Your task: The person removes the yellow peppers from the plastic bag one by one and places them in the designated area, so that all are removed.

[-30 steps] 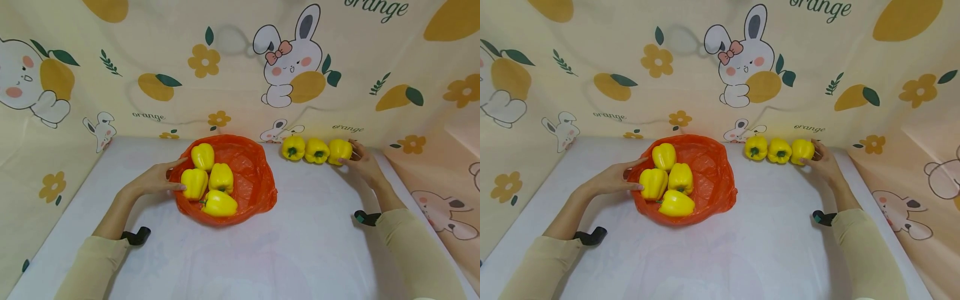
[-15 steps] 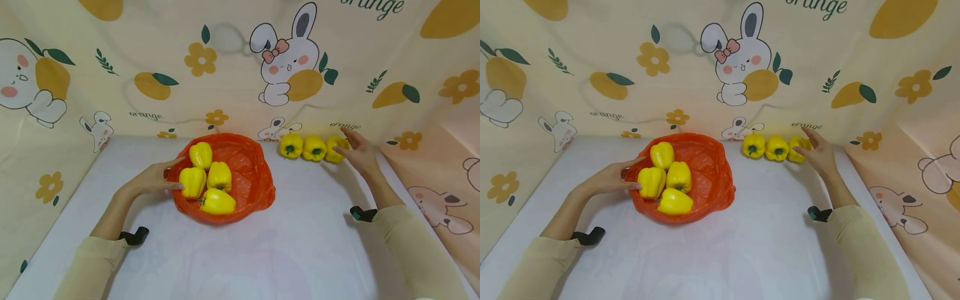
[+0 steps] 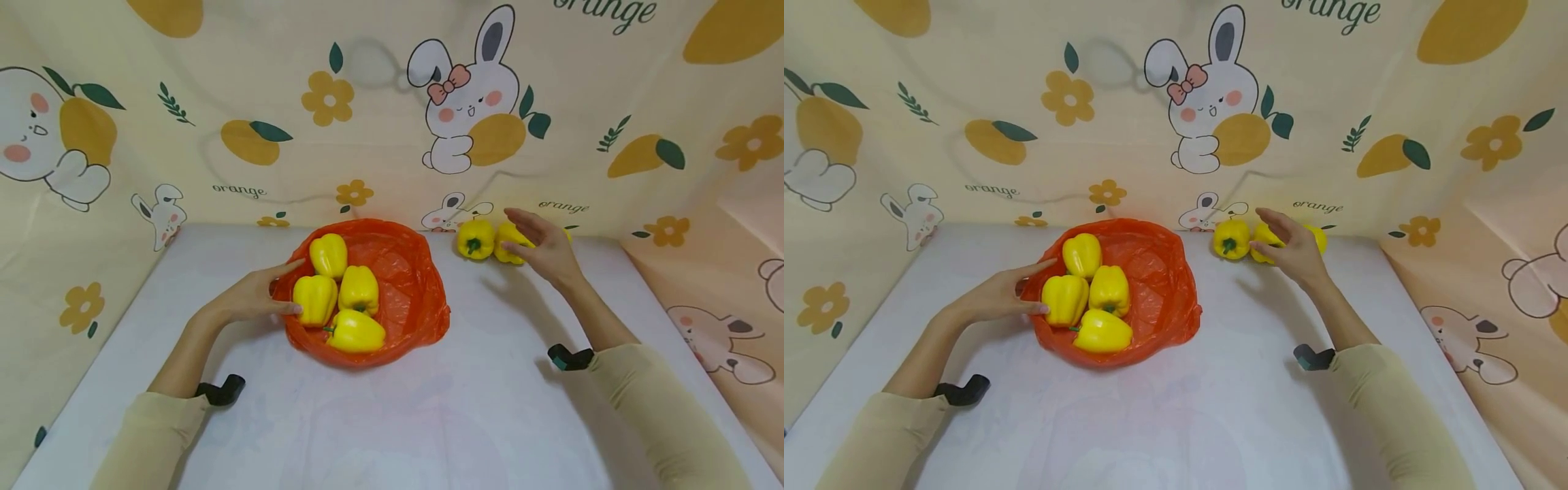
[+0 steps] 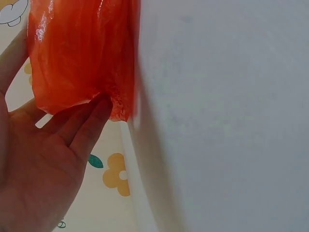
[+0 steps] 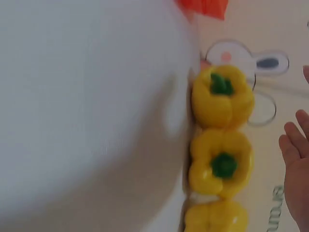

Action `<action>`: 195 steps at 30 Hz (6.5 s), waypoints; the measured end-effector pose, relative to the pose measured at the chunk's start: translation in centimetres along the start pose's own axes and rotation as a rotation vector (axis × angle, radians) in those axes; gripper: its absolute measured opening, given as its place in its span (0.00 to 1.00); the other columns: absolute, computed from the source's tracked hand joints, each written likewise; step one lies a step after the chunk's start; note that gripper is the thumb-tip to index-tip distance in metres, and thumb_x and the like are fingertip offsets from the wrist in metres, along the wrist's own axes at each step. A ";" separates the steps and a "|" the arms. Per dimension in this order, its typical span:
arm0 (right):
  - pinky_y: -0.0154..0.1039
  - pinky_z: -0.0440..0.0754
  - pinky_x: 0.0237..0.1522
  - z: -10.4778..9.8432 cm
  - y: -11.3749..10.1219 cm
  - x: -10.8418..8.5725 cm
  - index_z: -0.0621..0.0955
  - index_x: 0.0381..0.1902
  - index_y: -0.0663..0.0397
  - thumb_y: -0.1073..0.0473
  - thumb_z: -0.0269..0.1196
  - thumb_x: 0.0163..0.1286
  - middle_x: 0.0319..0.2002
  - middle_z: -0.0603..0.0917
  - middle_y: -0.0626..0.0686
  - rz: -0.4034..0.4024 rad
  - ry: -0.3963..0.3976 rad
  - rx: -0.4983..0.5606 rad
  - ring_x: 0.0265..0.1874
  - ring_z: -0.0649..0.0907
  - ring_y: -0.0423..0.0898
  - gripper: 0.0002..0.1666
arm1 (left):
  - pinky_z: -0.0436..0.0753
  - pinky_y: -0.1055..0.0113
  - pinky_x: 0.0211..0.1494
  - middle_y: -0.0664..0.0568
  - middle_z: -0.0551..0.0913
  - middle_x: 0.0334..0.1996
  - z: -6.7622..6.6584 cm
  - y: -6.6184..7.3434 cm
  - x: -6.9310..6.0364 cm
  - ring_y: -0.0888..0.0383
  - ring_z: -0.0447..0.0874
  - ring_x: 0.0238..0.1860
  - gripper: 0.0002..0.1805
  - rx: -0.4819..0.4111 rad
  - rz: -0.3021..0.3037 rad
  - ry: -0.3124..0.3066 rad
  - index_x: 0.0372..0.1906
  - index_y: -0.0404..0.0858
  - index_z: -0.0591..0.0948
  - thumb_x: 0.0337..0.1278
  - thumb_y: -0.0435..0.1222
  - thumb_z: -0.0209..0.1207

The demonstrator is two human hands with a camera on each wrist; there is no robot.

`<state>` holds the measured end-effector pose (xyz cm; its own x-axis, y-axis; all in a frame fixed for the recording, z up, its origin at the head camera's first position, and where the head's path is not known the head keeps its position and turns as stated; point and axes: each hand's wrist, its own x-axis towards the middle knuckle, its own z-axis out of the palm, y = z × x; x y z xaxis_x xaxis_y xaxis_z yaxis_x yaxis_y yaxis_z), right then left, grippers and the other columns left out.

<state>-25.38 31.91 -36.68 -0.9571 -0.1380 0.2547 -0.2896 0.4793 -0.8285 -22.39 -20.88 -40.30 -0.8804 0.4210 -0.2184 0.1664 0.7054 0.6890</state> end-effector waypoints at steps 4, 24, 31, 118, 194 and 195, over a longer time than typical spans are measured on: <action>0.50 0.66 0.70 1.3 -0.4 -0.1 0.71 0.71 0.50 0.60 0.70 0.65 0.70 0.72 0.54 -0.005 -0.047 0.024 0.70 0.69 0.51 0.37 | 0.63 0.37 0.70 0.39 0.62 0.74 0.0 0.2 0.1 0.39 0.59 0.72 0.55 0.009 0.006 0.000 0.79 0.48 0.58 0.48 0.58 0.71; 0.53 0.71 0.66 8.4 -5.7 -0.8 0.73 0.67 0.64 0.71 0.70 0.61 0.66 0.74 0.61 -0.181 -0.282 0.094 0.67 0.73 0.59 0.36 | 0.62 0.37 0.70 0.39 0.62 0.74 0.2 0.2 0.4 0.38 0.57 0.73 0.56 0.016 0.014 -0.004 0.79 0.46 0.57 0.48 0.59 0.70; 0.59 0.71 0.65 11.3 -5.1 0.1 0.74 0.69 0.47 0.60 0.72 0.63 0.68 0.74 0.50 -0.172 -0.395 0.107 0.68 0.72 0.53 0.36 | 0.64 0.37 0.69 0.40 0.62 0.74 0.3 0.3 0.5 0.39 0.58 0.73 0.55 0.019 0.012 -0.003 0.79 0.47 0.57 0.48 0.58 0.70; 0.52 0.76 0.63 7.5 -2.2 -2.0 0.58 0.78 0.35 0.45 0.73 0.60 0.73 0.65 0.51 0.133 -0.277 -0.016 0.65 0.73 0.58 0.54 | 0.67 0.37 0.67 0.39 0.63 0.73 0.4 0.1 0.1 0.38 0.59 0.72 0.56 0.028 0.014 -0.006 0.79 0.46 0.57 0.48 0.60 0.70; 0.56 0.67 0.68 9.1 -5.4 -3.9 0.69 0.73 0.42 0.61 0.73 0.62 0.72 0.68 0.43 -0.135 -0.321 0.143 0.73 0.65 0.44 0.43 | 0.63 0.34 0.68 0.38 0.61 0.74 0.2 0.2 -0.5 0.37 0.57 0.73 0.54 0.001 0.018 -0.028 0.78 0.48 0.58 0.49 0.60 0.69; 0.56 0.68 0.67 9.3 -5.6 -3.9 0.69 0.73 0.41 0.60 0.73 0.62 0.72 0.68 0.42 -0.137 -0.337 0.144 0.73 0.65 0.44 0.43 | 0.64 0.34 0.68 0.38 0.61 0.74 0.2 0.2 -0.6 0.37 0.57 0.73 0.54 0.000 0.019 -0.027 0.78 0.47 0.58 0.49 0.60 0.69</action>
<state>-20.09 21.68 -37.69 -0.8514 -0.4806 0.2099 -0.3902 0.3132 -0.8658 -21.72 -20.83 -40.18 -0.8646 0.4499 -0.2237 0.1832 0.6968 0.6934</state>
